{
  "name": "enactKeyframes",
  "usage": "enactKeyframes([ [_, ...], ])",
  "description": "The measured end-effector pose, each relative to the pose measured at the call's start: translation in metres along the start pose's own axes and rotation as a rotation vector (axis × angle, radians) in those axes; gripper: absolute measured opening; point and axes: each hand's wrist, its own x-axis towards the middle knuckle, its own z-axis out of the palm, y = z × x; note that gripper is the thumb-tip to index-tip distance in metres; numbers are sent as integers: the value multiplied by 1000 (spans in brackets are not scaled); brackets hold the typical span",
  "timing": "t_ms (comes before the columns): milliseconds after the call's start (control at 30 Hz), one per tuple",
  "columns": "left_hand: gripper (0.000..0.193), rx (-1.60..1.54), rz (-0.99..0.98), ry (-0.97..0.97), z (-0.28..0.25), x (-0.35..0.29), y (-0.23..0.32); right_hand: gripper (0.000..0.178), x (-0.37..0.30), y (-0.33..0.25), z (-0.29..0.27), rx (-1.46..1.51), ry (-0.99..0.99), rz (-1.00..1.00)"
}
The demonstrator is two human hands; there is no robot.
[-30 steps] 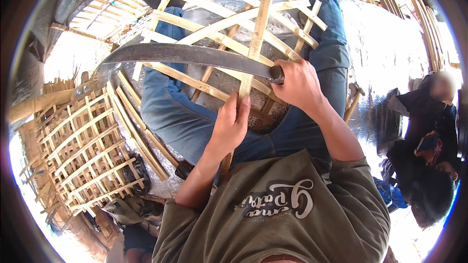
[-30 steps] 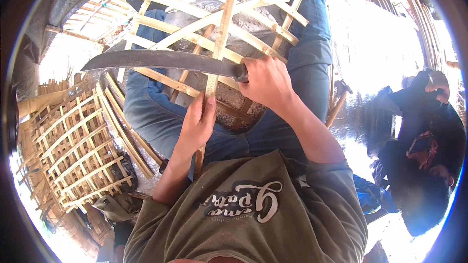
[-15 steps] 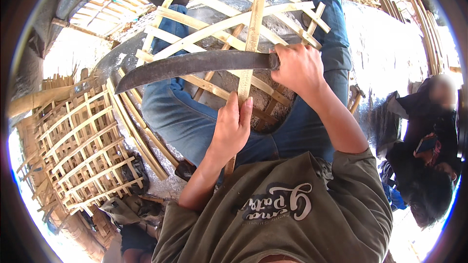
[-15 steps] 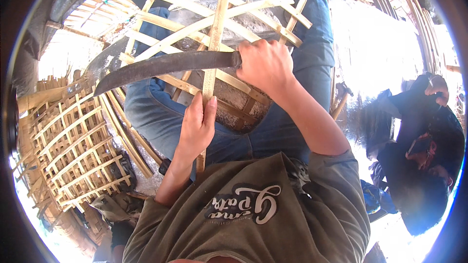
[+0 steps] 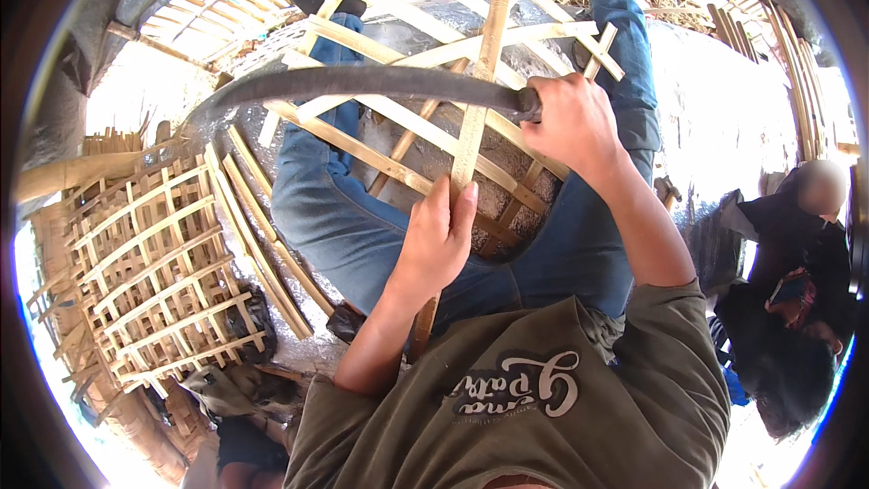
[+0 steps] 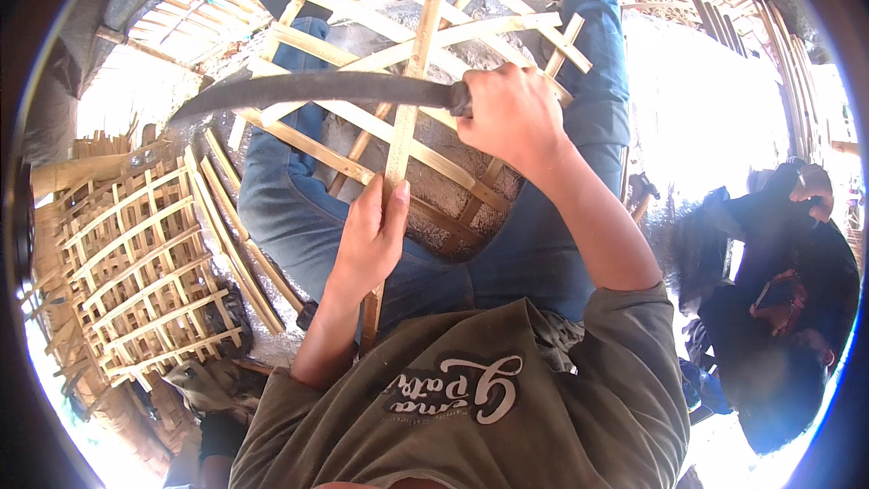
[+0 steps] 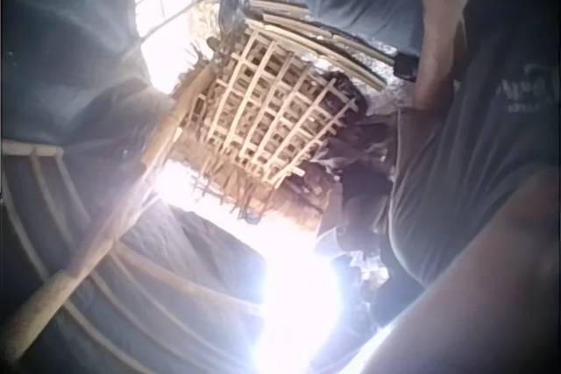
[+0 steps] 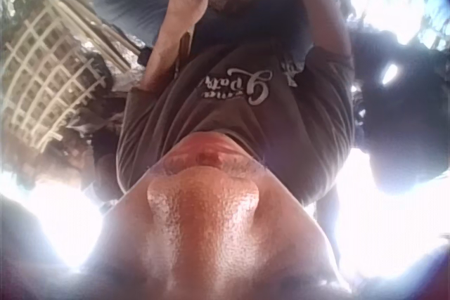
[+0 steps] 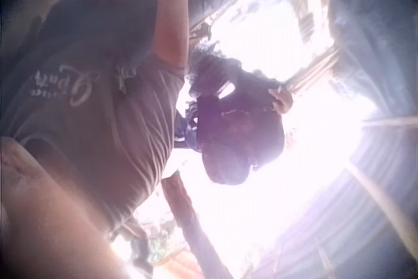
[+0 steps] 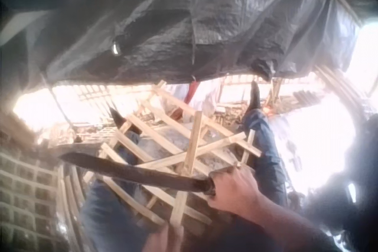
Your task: The person sits on the ground and weaves thin bamboo strips into a lattice structure. They use a hammer to tap the strips into place and a machete to trim excess length, working on a single panel throughout the clip.
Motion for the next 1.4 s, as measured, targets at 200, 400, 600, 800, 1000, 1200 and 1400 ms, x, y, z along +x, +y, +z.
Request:
enactKeyframes([
  [200,25,9,-5,28,-14,5,-1,25,21,-13,4,-60,-2,-37],
  [400,23,-6,-8,50,-21,5,0,35,33,-17,-5,-28,36,-38],
  [600,24,-81,-37,16,-20,7,7,33,38,-4,1,-96,143,-103],
  [800,23,-163,-107,-17,-20,6,6,30,40,-2,0,-92,165,-109],
  [1000,23,-209,-152,-31,-27,5,9,26,55,0,7,-113,126,-78],
  [1200,23,-395,-391,-73,-43,-16,-2,17,107,104,-8,-99,188,282],
  [1400,26,-210,-178,-18,-35,19,-10,22,77,47,-1,189,121,86],
])
